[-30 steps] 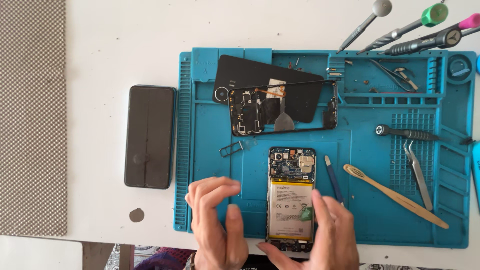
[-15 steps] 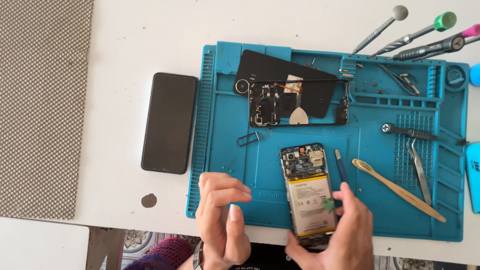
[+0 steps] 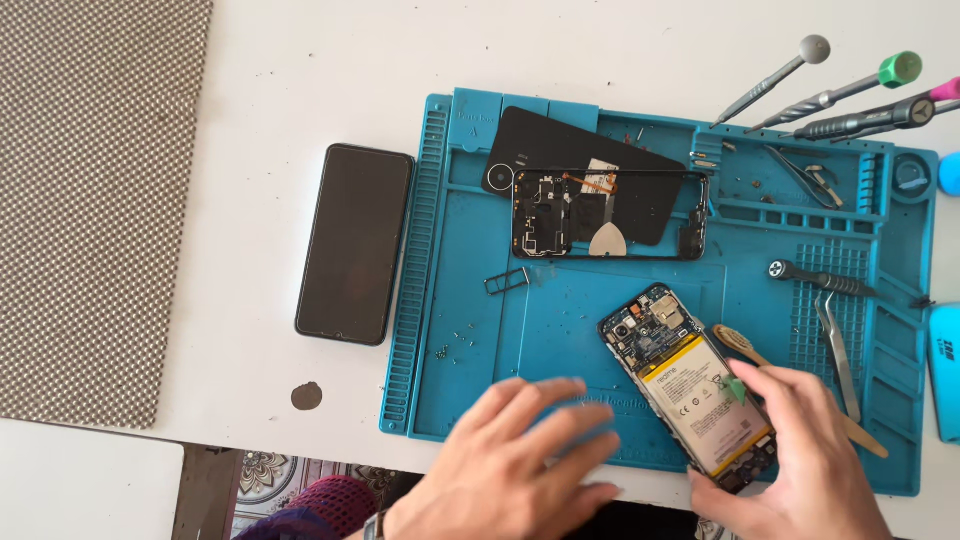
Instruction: The person disassembles a smartphone on a blue work mat, removing the battery and internal components using a screwdriver, tweezers, and a plastic pry tool. They clean the interior with a brush and handle the back cover and screen assembly.
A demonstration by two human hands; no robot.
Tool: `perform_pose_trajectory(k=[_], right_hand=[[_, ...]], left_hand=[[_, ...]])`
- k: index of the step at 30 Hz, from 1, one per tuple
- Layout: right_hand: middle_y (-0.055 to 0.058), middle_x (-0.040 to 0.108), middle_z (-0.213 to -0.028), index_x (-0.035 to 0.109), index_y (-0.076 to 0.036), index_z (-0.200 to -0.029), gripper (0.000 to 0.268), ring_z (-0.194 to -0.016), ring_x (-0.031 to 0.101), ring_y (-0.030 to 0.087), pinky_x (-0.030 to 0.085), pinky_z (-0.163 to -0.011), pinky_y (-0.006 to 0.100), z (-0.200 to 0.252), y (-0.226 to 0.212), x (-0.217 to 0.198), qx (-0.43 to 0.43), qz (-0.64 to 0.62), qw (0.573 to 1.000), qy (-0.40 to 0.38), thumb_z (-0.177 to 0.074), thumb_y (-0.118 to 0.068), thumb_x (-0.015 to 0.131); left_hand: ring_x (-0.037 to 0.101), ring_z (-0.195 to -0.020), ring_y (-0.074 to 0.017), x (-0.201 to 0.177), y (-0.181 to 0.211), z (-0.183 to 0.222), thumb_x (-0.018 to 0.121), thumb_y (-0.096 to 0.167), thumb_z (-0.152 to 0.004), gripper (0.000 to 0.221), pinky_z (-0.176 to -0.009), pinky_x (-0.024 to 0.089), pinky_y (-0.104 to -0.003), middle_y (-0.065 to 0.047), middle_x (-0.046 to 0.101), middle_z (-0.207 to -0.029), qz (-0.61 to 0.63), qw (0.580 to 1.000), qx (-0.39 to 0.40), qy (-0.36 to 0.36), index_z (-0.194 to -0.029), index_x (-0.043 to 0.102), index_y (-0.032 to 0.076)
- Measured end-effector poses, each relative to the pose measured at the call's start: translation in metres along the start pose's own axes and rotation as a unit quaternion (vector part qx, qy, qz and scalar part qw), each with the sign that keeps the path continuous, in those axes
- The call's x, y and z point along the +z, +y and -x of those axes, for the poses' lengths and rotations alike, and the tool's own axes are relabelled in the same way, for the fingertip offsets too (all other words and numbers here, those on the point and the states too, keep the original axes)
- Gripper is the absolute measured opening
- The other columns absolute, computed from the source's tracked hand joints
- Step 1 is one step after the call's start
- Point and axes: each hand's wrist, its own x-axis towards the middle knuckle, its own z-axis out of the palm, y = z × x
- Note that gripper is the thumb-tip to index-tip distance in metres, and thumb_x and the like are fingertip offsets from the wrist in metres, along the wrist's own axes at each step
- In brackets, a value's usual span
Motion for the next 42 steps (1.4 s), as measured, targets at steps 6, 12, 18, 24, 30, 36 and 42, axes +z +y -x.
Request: perform_pose_trajectory(k=[6, 12, 18, 24, 30, 36, 42], right_hand=[[0.015, 0.054, -0.132, 0.052, -0.004, -0.141, 0.106, -0.127, 0.059, 0.029, 0.049, -0.105, 0.045, -0.001, -0.002, -0.02, -0.097, -0.052, 0.994, 0.003, -0.046, -0.028, 0.091], [0.017, 0.046, -0.136, 0.051, -0.003, -0.147, 0.1, -0.127, 0.052, 0.03, 0.05, -0.1, 0.041, 0.011, -0.041, -0.012, -0.148, -0.171, 0.972, -0.061, -0.065, -0.04, 0.094], [0.009, 0.062, -0.116, 0.069, -0.005, -0.12, 0.048, -0.104, 0.065, 0.022, 0.052, -0.085, 0.036, 0.001, -0.057, -0.049, -0.128, -0.07, 0.985, 0.089, -0.078, -0.025, 0.08], [0.009, 0.065, -0.102, 0.075, -0.003, -0.107, 0.024, -0.093, 0.065, 0.027, 0.054, -0.079, 0.039, -0.006, -0.028, -0.043, -0.013, 0.122, 0.977, 0.177, -0.084, -0.01, 0.077], [0.011, 0.068, -0.098, 0.067, 0.001, -0.101, 0.018, -0.092, 0.065, 0.026, 0.054, -0.077, 0.04, -0.008, -0.022, -0.048, -0.087, 0.163, 0.962, 0.201, -0.088, -0.006, 0.077], [0.012, 0.064, -0.095, 0.067, 0.003, -0.102, 0.02, -0.081, 0.063, 0.022, 0.054, -0.063, 0.034, -0.04, -0.068, -0.03, -0.242, 0.1, 0.953, 0.154, -0.083, 0.002, 0.074], [0.009, 0.062, -0.093, 0.068, 0.005, -0.096, 0.014, -0.075, 0.061, 0.021, 0.054, -0.061, 0.031, -0.06, -0.089, -0.015, -0.281, 0.077, 0.947, 0.134, -0.084, 0.005, 0.073]], left_hand=[[0.067, -0.107, -0.024, 0.032, 0.012, 0.019, 0.087, 0.032, -0.09, 0.047, -0.092, 0.058, -0.041, -0.009, 0.063, -0.112, 0.226, 0.933, -0.255, 0.111, -0.119, 0.058, 0.01], [0.045, -0.15, -0.0302, 0.06, 0.013, 0.027, 0.087, 0.027, -0.079, 0.116, -0.115, 0.049, -0.057, -0.012, 0.029, -0.166, 0.793, 0.531, -0.288, 0.077, -0.163, 0.009, 0.011], [0.048, -0.143, -0.0405, 0.071, 0.004, 0.05, 0.082, 0.024, -0.075, 0.107, -0.109, 0.044, -0.06, -0.022, 0.039, -0.16, 0.733, 0.524, -0.372, 0.223, -0.161, 0.02, 0.008], [0.051, -0.135, -0.0517, 0.013, -0.036, 0.065, 0.074, 0.055, -0.084, 0.108, -0.094, 0.051, -0.064, -0.035, 0.05, -0.146, 0.702, 0.592, -0.257, 0.301, -0.167, 0.017, 0.016], [0.051, -0.132, -0.0515, -0.016, -0.027, 0.058, 0.071, 0.058, -0.086, 0.114, -0.084, 0.056, -0.06, -0.031, 0.044, -0.15, 0.608, 0.637, -0.275, 0.385, -0.176, 0.012, 0.021], [0.052, -0.132, -0.0517, -0.019, -0.025, 0.054, 0.071, 0.053, -0.088, 0.115, -0.089, 0.058, -0.062, -0.031, 0.046, -0.149, 0.632, 0.63, -0.257, 0.37, -0.174, 0.006, 0.015], [0.053, -0.131, -0.0502, -0.017, -0.027, 0.053, 0.072, 0.052, -0.088, 0.116, -0.089, 0.058, -0.063, -0.029, 0.049, -0.147, 0.653, 0.611, -0.25, 0.372, -0.174, 0.003, 0.016]])
